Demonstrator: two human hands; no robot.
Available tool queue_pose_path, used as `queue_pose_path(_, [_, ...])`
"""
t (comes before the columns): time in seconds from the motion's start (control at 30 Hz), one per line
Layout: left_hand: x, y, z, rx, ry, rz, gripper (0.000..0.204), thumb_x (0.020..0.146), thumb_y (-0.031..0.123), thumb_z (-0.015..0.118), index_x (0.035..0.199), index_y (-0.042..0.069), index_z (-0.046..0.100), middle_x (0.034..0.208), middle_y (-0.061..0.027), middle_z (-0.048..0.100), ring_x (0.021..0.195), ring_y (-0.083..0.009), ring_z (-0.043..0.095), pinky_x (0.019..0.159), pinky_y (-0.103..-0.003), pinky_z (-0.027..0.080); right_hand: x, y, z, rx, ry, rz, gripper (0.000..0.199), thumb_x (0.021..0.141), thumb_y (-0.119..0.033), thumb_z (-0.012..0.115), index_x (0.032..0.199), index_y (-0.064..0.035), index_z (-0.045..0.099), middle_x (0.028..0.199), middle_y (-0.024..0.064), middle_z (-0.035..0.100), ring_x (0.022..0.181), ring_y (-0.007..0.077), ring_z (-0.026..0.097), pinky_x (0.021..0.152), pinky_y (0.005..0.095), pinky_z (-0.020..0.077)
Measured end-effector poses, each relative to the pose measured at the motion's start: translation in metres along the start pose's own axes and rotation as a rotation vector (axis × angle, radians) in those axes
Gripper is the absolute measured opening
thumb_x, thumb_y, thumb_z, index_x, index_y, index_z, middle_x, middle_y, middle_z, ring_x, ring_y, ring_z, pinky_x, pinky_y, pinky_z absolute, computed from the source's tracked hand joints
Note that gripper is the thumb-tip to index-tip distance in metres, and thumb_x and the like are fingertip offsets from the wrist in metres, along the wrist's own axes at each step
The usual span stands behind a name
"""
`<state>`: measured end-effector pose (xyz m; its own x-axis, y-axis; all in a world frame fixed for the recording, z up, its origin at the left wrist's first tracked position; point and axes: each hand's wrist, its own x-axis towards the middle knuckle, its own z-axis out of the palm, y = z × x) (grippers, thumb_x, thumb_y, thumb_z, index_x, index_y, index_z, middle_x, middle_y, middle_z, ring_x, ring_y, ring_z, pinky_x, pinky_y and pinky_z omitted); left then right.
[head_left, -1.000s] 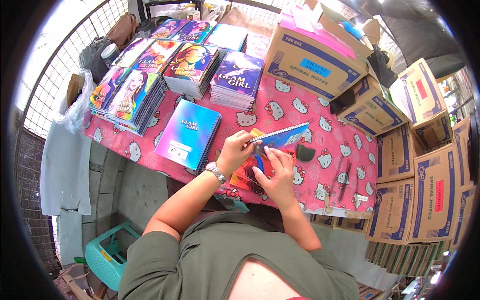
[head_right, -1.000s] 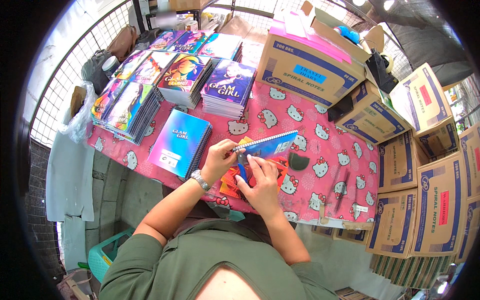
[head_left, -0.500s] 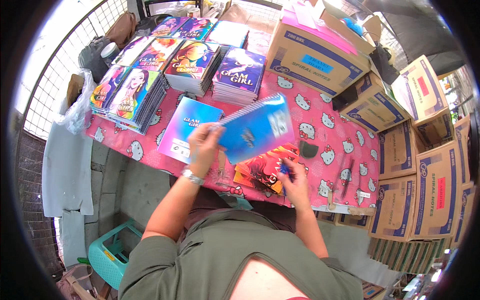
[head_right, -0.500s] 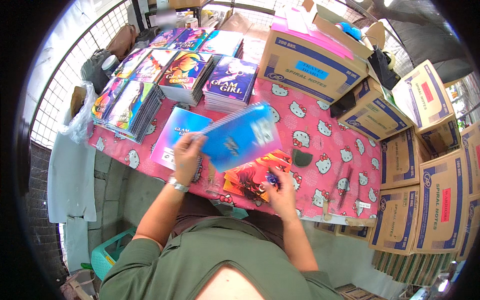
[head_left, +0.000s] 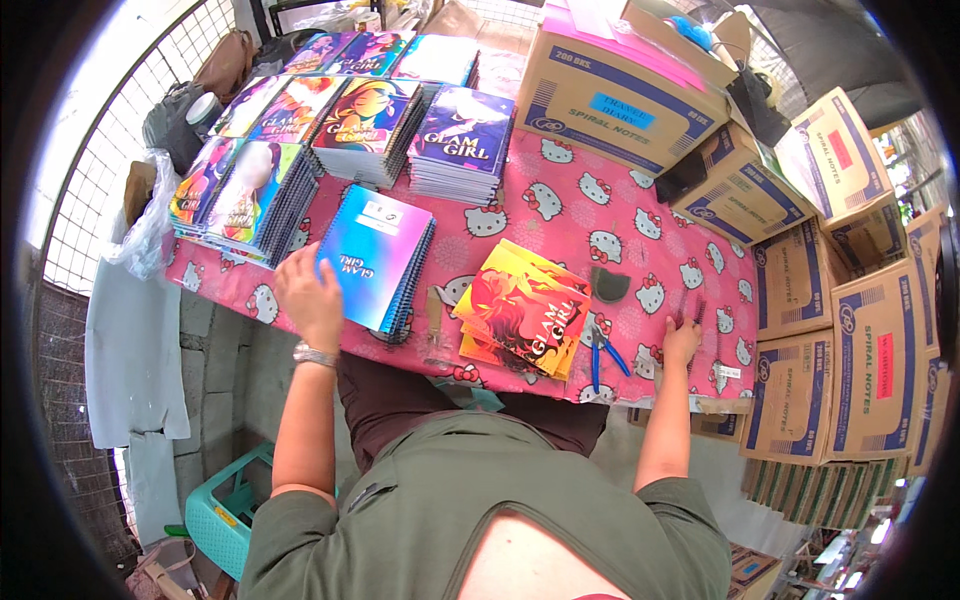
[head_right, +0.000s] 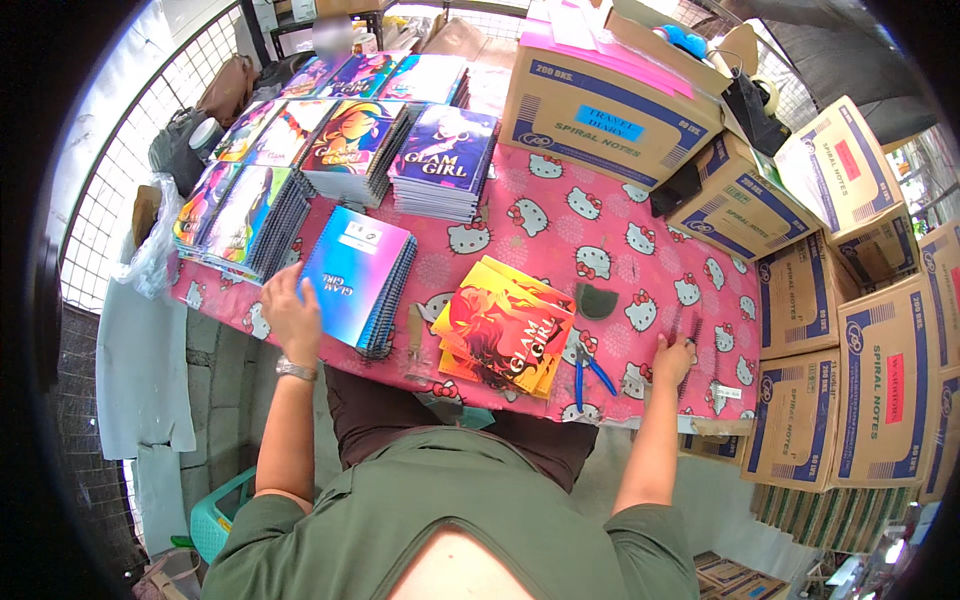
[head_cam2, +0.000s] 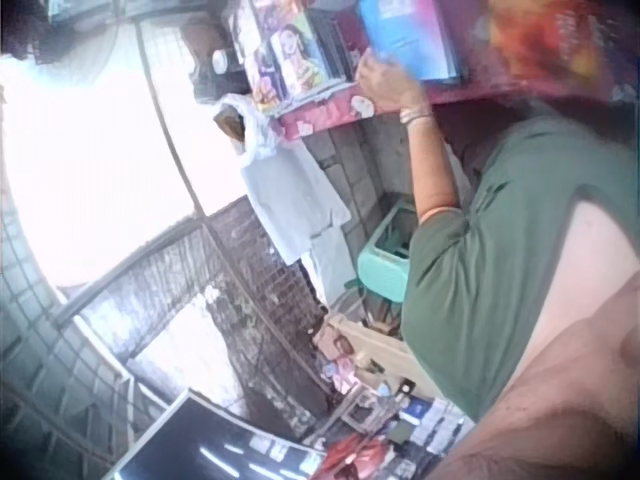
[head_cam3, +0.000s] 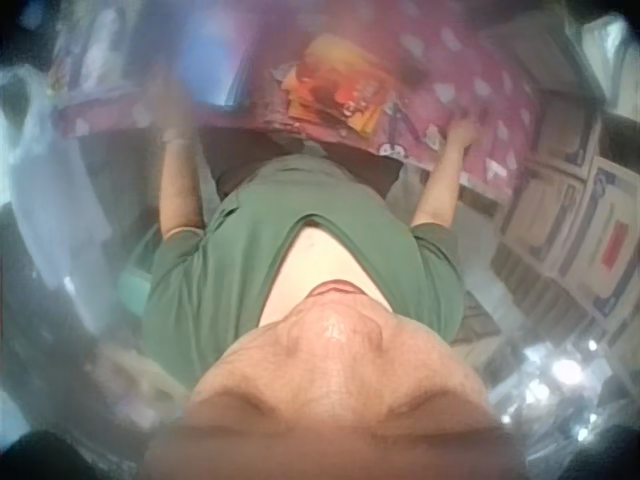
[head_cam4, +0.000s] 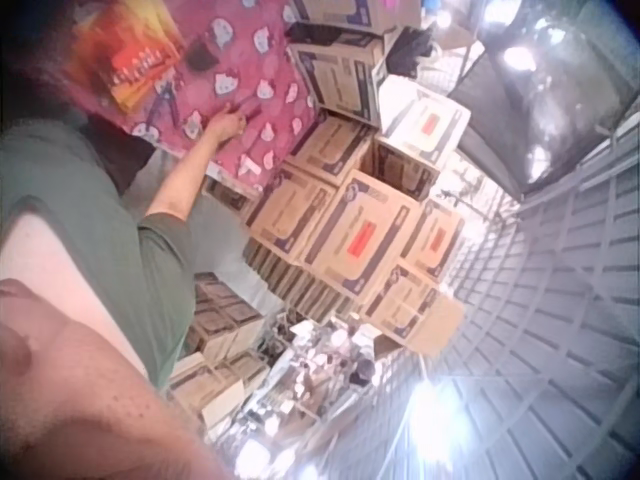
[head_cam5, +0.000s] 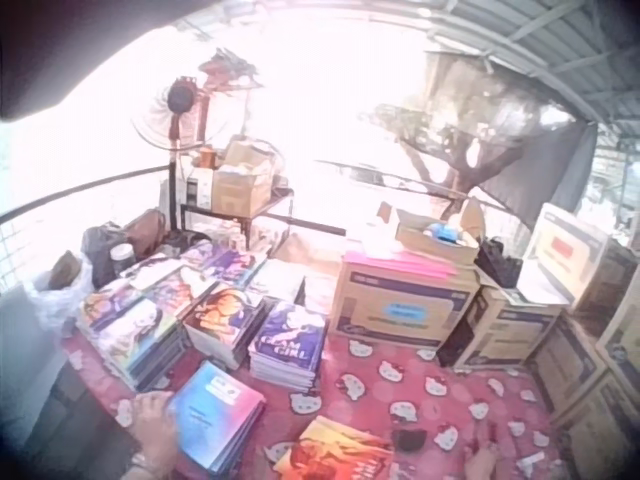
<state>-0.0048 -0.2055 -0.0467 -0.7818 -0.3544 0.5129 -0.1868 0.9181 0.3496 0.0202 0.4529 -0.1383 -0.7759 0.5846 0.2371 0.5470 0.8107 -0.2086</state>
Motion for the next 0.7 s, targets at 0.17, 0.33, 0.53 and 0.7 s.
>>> queue_pose_path(0.17, [-0.063,0.139,0.019,-0.465,-0.475,1.102,0.033,0.081,0.018,0.069,0.113,0.008,0.066,0.121,-0.0113,0.063,0.123,-0.0328,0.057,0.104,-0.047,0.046,0.011,-0.006,-0.009,0.156,0.028,-0.006,0.03,0.088,-0.01,0.063,0.115,0.0037,0.065,0.097,0.0254,0.07,0.094,0.0439,0.066,0.086,0.0512,0.0518])
queue_pose_path(0.33, [-0.114,0.174,0.05,-0.228,-0.661,1.465,0.028,0.087,0.02,0.061,0.113,0.008,0.063,0.116,-0.0088,0.061,0.112,-0.0272,0.062,0.088,-0.042,0.056,-0.024,-0.046,-0.061,0.598,-0.095,0.021,0.028,0.1,-0.012,0.051,0.122,-0.0021,0.065,0.084,0.0102,0.066,0.071,0.0177,0.06,0.068,0.0323,0.0495])
queue_pose_path(0.53, [-0.051,0.209,-0.002,-0.198,-0.973,1.391,0.025,0.09,0.017,0.058,0.113,0.006,0.058,0.101,-0.0096,0.067,0.092,-0.0268,0.07,0.065,-0.04,0.058,-0.116,-0.107,-0.097,0.995,-0.34,-0.135,0.031,0.102,-0.011,0.051,0.129,-0.0036,0.064,0.093,0.003,0.063,0.077,0.008,0.057,0.07,0.0235,0.0482])
queue_pose_path(0.7, [-0.023,0.235,-0.005,-0.354,-0.572,1.214,0.021,0.088,0.013,0.06,0.108,0.007,0.06,0.094,-0.009,0.067,0.093,-0.0278,0.069,0.086,-0.041,0.052,-0.139,-0.168,-0.124,1.06,-0.328,-0.471,0.032,0.099,-0.006,0.058,0.13,-0.0048,0.065,0.097,0.0035,0.061,0.088,0.0134,0.058,0.079,0.0279,0.0477])
